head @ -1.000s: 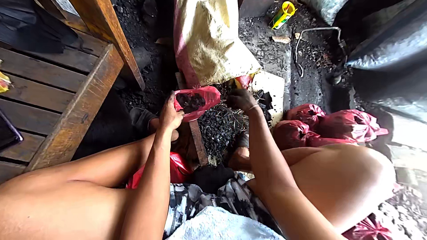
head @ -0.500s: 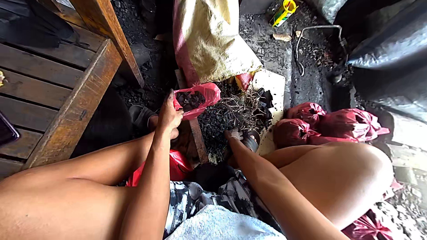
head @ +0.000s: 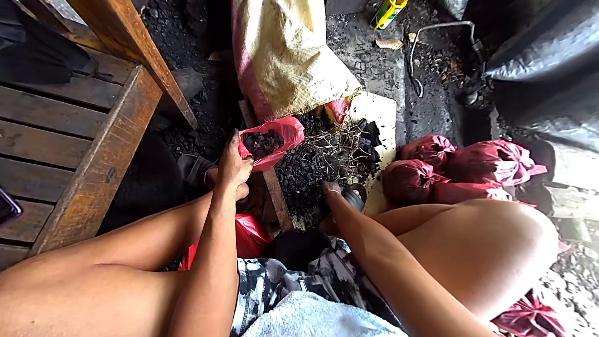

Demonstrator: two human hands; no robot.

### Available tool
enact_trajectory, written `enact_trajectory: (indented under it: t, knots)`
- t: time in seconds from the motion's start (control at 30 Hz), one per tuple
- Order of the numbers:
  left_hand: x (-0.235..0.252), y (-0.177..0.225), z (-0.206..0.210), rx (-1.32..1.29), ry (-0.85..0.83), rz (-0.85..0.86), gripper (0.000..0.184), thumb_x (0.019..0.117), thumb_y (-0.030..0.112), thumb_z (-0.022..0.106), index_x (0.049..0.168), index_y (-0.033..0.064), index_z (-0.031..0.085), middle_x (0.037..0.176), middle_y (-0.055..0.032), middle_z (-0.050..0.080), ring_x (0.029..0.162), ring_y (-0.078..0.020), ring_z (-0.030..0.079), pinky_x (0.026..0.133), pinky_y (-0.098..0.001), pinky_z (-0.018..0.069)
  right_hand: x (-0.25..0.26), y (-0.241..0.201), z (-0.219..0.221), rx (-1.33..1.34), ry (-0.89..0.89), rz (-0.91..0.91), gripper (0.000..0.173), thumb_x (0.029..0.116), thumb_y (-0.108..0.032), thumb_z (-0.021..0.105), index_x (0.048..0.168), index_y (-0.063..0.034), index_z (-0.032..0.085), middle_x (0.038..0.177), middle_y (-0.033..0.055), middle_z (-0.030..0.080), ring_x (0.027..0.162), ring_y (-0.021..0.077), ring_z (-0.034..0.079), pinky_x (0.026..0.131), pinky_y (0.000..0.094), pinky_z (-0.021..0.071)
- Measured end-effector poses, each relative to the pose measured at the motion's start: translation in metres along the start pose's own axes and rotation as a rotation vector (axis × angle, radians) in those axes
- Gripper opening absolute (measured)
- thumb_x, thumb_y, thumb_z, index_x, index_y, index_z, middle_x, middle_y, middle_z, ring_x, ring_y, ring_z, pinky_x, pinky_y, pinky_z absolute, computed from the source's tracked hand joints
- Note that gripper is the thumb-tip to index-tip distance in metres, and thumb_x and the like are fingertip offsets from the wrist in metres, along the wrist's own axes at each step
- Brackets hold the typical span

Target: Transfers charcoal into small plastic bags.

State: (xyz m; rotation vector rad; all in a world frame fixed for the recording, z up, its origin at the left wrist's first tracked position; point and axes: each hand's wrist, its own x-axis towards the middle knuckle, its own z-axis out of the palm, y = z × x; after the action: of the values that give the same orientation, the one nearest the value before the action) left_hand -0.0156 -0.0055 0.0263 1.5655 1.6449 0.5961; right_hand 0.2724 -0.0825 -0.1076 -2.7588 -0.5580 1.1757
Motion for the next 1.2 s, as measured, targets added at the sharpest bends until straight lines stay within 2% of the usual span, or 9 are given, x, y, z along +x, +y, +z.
enact_trajectory:
  t: [0.1, 0.27, 0.43, 0.53, 0.67, 0.87, 1.03, 1.1, 1.2]
  knots:
    - [0.001, -0.002, 0.002, -0.005, -0.014, 0.001, 0.083, 0.0907, 0.002, 0.068, 0.162, 0.0069, 0.026, 0.162, -0.019, 0.037, 0.148, -0.0308, 0.039, 0.121, -0.0498, 0.0335, -0.008, 0.0, 0.012, 0.089, 0.031, -0.064, 0.054, 0.1039, -0.037, 0.059, 0.15, -0.0088, 0.051, 0.153, 0.0261, 0.048, 0.142, 0.0409, 0.046, 0.116, 0.0561, 0.0383]
    - [-0.007, -0.003, 0.001, 0.001, 0.007, 0.017, 0.084, 0.0901, 0.002, 0.07, 0.162, 0.0092, 0.028, 0.159, -0.0199, 0.041, 0.143, -0.0346, 0.046, 0.115, -0.0568, 0.0393, -0.008, 0.003, 0.017, 0.1, -0.019, 0.073, 0.068, 0.1036, -0.046, 0.056, 0.16, -0.0141, 0.035, 0.163, 0.0258, 0.033, 0.148, 0.0403, 0.039, 0.116, 0.0554, 0.0372]
    - [0.005, -0.007, 0.006, -0.012, -0.012, 0.02, 0.085, 0.0887, -0.001, 0.07, 0.162, 0.0049, 0.028, 0.159, -0.0215, 0.04, 0.147, -0.0315, 0.041, 0.121, -0.0505, 0.0337, -0.027, -0.02, 0.027, 0.098, -0.063, -0.169, 0.061, 0.0983, -0.035, 0.07, 0.149, -0.0063, 0.051, 0.143, 0.025, 0.058, 0.135, 0.0393, 0.055, 0.113, 0.0543, 0.0434]
    - [0.003, -0.008, 0.005, -0.018, -0.012, 0.013, 0.084, 0.089, -0.003, 0.069, 0.161, 0.004, 0.027, 0.161, -0.0215, 0.037, 0.149, -0.03, 0.038, 0.122, -0.0484, 0.0319, -0.022, -0.023, 0.03, 0.111, -0.062, -0.264, 0.044, 0.0954, -0.029, 0.074, 0.134, -0.0096, 0.066, 0.131, 0.0223, 0.067, 0.126, 0.0407, 0.061, 0.106, 0.0601, 0.0464]
    - [-0.005, -0.01, 0.002, -0.018, 0.008, -0.016, 0.085, 0.0893, 0.0, 0.069, 0.163, 0.0134, 0.028, 0.159, -0.0171, 0.041, 0.145, -0.0293, 0.044, 0.116, -0.0528, 0.0401, -0.009, -0.028, 0.015, 0.134, -0.138, -0.276, 0.032, 0.0932, -0.024, 0.075, 0.123, -0.0147, 0.074, 0.124, 0.0195, 0.07, 0.118, 0.0393, 0.065, 0.1, 0.0626, 0.049]
    - [0.004, -0.012, 0.001, -0.015, 0.023, -0.039, 0.086, 0.0867, -0.004, 0.069, 0.162, 0.011, 0.03, 0.158, -0.0196, 0.043, 0.146, -0.031, 0.043, 0.119, -0.0523, 0.0361, 0.012, -0.034, -0.005, 0.533, -0.293, -0.371, 0.037, 0.0968, -0.014, 0.072, 0.134, -0.0139, 0.068, 0.123, 0.0181, 0.07, 0.101, 0.0317, 0.071, 0.087, 0.0527, 0.0583]
    - [0.001, -0.008, 0.004, -0.015, 0.033, -0.038, 0.085, 0.088, -0.002, 0.069, 0.162, 0.0124, 0.03, 0.158, -0.0186, 0.044, 0.144, -0.0339, 0.046, 0.115, -0.0583, 0.0395, 0.009, -0.037, -0.022, 0.69, -0.315, -0.365, 0.032, 0.0982, -0.01, 0.069, 0.13, -0.0064, 0.067, 0.11, 0.0171, 0.072, 0.082, 0.024, 0.07, 0.075, 0.0423, 0.0602]
    - [0.0, -0.007, 0.003, 0.014, 0.031, -0.03, 0.086, 0.0877, -0.002, 0.07, 0.162, 0.0118, 0.029, 0.156, -0.0194, 0.046, 0.141, -0.0353, 0.048, 0.114, -0.0591, 0.0404, 0.005, -0.045, -0.035, 0.673, -0.361, -0.381, 0.03, 0.1, -0.011, 0.066, 0.13, -0.0062, 0.067, 0.105, 0.0159, 0.072, 0.078, 0.0218, 0.07, 0.072, 0.0392, 0.0603]
    - [-0.001, -0.006, 0.002, 0.038, 0.041, -0.04, 0.089, 0.0865, -0.001, 0.073, 0.162, 0.0132, 0.029, 0.154, -0.021, 0.048, 0.138, -0.0394, 0.05, 0.11, -0.063, 0.0424, -0.009, -0.066, -0.065, 0.363, -0.38, -0.479, 0.025, 0.1, -0.012, 0.065, 0.123, -0.0062, 0.071, 0.098, 0.0147, 0.074, 0.074, 0.0211, 0.07, 0.071, 0.0395, 0.0597]
